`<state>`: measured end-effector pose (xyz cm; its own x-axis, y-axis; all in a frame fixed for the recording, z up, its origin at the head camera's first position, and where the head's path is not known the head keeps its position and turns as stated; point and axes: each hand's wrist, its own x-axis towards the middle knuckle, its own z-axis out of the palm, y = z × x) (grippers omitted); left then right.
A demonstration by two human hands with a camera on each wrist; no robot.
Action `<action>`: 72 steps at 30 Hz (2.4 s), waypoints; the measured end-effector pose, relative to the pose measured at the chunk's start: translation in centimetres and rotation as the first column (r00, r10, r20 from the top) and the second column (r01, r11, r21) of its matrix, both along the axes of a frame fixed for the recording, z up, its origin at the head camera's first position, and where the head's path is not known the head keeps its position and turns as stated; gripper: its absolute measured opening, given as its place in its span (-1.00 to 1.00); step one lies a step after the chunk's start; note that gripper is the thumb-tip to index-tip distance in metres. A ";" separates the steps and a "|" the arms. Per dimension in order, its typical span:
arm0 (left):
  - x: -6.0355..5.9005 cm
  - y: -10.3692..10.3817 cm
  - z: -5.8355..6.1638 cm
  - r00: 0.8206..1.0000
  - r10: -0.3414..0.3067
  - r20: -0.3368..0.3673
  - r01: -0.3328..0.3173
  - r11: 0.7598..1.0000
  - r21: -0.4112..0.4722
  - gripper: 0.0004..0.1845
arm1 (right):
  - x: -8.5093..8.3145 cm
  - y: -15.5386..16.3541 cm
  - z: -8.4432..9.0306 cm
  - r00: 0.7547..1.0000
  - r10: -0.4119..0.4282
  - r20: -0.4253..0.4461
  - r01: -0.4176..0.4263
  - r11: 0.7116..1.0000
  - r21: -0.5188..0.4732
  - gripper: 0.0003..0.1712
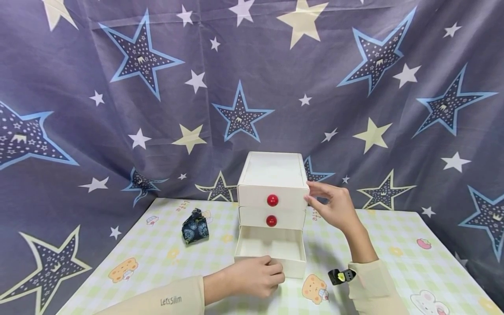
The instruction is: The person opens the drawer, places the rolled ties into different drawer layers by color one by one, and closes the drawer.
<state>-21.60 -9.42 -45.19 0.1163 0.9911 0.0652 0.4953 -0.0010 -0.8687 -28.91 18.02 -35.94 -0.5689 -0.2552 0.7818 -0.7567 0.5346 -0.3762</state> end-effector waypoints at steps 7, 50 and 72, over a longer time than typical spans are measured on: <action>0.6 0.1 0.2 1.000 -0.002 0.010 0.002 1.000 -0.003 -0.69 | 0.0 0.1 0.0 1.000 -0.002 0.001 0.002 1.000 0.001 -0.54; 3.5 0.4 0.6 0.990 0.048 0.133 -0.041 0.998 -0.053 -0.68 | 0.2 0.0 0.1 1.000 -0.003 0.012 0.003 1.000 0.007 -0.53; 4.3 0.1 0.8 0.969 0.067 0.238 -0.048 0.995 -0.082 -0.74 | 0.2 0.0 0.1 1.000 -0.009 0.002 0.009 1.000 0.015 -0.54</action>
